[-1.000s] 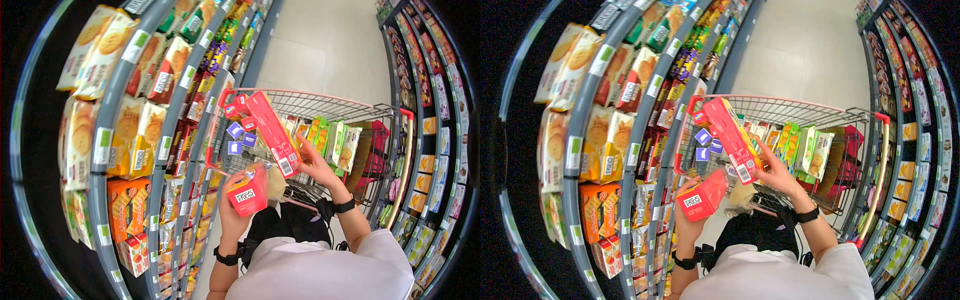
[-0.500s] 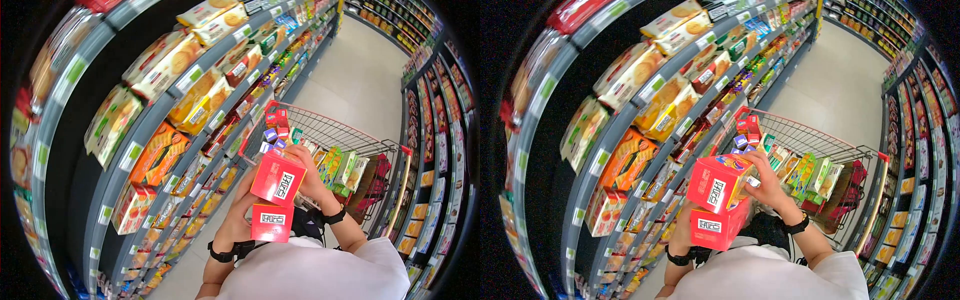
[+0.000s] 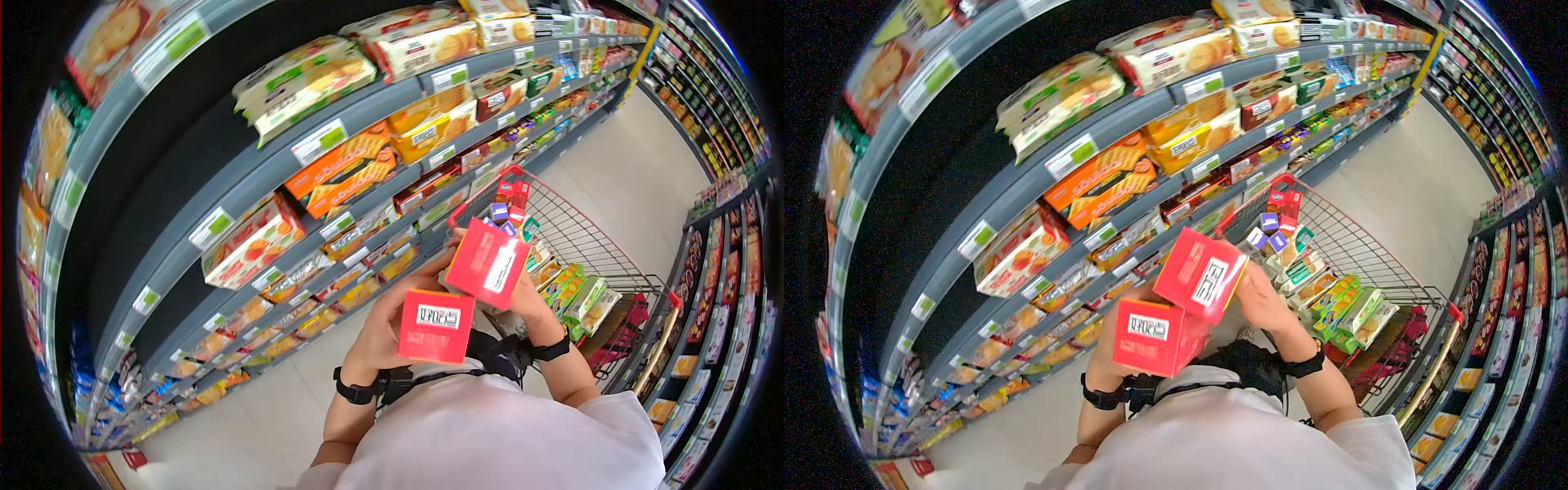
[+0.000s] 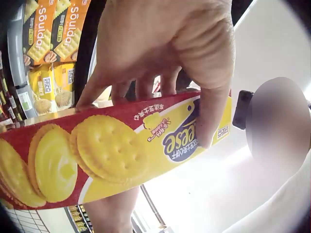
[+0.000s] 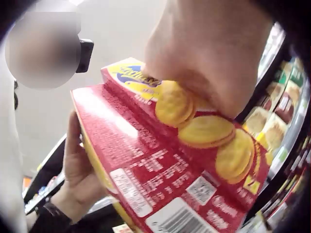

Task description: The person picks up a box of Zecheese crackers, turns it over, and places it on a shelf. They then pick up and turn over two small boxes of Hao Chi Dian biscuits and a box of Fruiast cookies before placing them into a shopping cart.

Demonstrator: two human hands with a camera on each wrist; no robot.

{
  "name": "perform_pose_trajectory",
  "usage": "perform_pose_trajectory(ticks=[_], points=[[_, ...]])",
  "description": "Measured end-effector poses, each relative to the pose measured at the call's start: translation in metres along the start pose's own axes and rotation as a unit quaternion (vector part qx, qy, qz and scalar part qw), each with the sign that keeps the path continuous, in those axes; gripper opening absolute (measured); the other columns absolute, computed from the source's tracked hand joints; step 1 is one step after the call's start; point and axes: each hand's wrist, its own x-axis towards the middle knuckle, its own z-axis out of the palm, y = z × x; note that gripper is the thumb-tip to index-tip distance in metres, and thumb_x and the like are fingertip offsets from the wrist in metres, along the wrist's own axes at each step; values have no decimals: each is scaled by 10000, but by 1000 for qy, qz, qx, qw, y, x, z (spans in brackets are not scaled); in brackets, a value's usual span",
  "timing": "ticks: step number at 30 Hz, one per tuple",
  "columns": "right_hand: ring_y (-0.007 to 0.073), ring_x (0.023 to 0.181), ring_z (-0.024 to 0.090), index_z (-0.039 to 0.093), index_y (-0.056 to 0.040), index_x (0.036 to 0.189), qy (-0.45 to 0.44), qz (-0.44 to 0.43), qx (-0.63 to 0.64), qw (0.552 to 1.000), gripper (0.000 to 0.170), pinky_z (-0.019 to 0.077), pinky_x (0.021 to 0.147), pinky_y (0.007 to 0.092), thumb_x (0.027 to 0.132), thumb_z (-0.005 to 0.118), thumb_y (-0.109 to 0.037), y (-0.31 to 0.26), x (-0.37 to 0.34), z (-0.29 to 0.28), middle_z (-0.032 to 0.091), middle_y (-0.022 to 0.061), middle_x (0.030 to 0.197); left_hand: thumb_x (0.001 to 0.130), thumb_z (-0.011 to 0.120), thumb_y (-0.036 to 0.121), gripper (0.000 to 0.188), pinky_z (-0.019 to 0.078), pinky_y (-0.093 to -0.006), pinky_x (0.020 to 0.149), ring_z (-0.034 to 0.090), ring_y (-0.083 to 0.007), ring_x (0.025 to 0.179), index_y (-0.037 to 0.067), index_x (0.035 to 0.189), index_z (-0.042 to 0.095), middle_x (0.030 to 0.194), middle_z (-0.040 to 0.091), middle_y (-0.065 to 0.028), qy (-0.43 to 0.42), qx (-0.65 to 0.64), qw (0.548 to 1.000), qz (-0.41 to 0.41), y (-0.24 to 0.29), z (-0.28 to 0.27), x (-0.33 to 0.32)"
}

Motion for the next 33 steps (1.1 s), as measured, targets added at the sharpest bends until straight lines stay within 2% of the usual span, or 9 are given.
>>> perform_pose_trajectory(ticks=[3, 5, 9, 12, 14, 19, 22, 29, 33], points=[[205, 1141, 562, 495, -30, 1310, 40, 76, 157, 984, 431, 469, 941, 334, 916, 587, -178, 11, 7, 19, 576, 115, 1243, 658, 870, 135, 636, 388, -416, 1027, 422, -316, 1318, -5, 1176, 529, 1380, 456, -222, 4, 40, 998, 38, 16, -8, -12], [199, 1029, 619, 598, -22, 1142, 126, 117, 463, 870, 295, 503, 858, 307, 895, 609, -184, 12, 16, 42, 636, 117, 1118, 640, 879, 142, 680, 406, -413, 1016, 466, -311, 1280, 5, 1202, 522, 1370, 463, -220, 18, 42, 996, 74, 22, -14, -23], [187, 799, 663, 640, -23, 841, -98, 107, 143, 979, 171, 522, 728, 295, 867, 635, -192, -16, 37, 54, 685, 108, 888, 620, 882, 214, 702, 358, -429, 1051, 461, -306, 1279, 38, 1193, 516, 1397, 435, -240, 36, 68, 990, 115, 24, -30, -51], [192, 809, 662, 649, 2, 899, -146, 137, 223, 954, 220, 517, 717, 296, 856, 650, -214, -15, 37, 71, 684, 113, 905, 637, 866, 223, 699, 324, -458, 1055, 423, -361, 1303, 83, 1167, 433, 1391, 429, -267, 32, 154, 975, 160, 24, -38, -68], [109, 942, 616, 597, 16, 1137, -139, 118, 59, 981, 629, 502, 767, 265, 962, 400, -555, -28, 34, 82, 662, 70, 1022, 639, 864, 234, 693, 318, -460, 1055, 419, -362, 1306, 86, 1154, 426, 1396, 421, -271, 30, 93, 984, 147, 18, -40, -82], [120, 986, 606, 572, -14, 1217, -346, 139, 96, 923, 513, 503, 823, 286, 979, 455, -454, 23, 41, 107, 627, 70, 1154, 612, 849, 220, 700, 336, -440, 1023, 427, -357, 1300, 83, 1153, 427, 1387, 444, -225, 58, -2, 989, 133, 22, -49, -111], [195, 938, 651, 494, 6, 1329, -238, 320, 339, 852, 529, 538, 794, 318, 895, 633, -262, 41, 15, 135, 661, 136, 1071, 593, 865, 241, 713, 398, -423, 989, 487, -287, 1241, 44, 1162, 483, 1261, 529, -121, 81, -44, 992, 84, 26, -62, -137], [181, 978, 654, 507, -23, 1296, -215, 500, 427, 722, 475, 558, 804, 335, 954, 533, -352, 33, 8, 156, 615, 133, 1207, 660, 810, 104, 734, 463, -323, 920, 574, -166, 1095, 33, 1305, 466, 1191, 607, -72, 242, -136, 957, -85, -19, -83, -154], [212, 987, 651, 494, -39, 1310, -135, 478, 415, 762, 489, 562, 796, 347, 968, 493, -387, 29, -16, 170, 619, 138, 1194, 669, 809, 98, 733, 476, -335, 916, 595, -189, 1077, 35, 1310, 459, 1187, 615, -87, 241, -192, 945, -110, -42, -85, -145]])
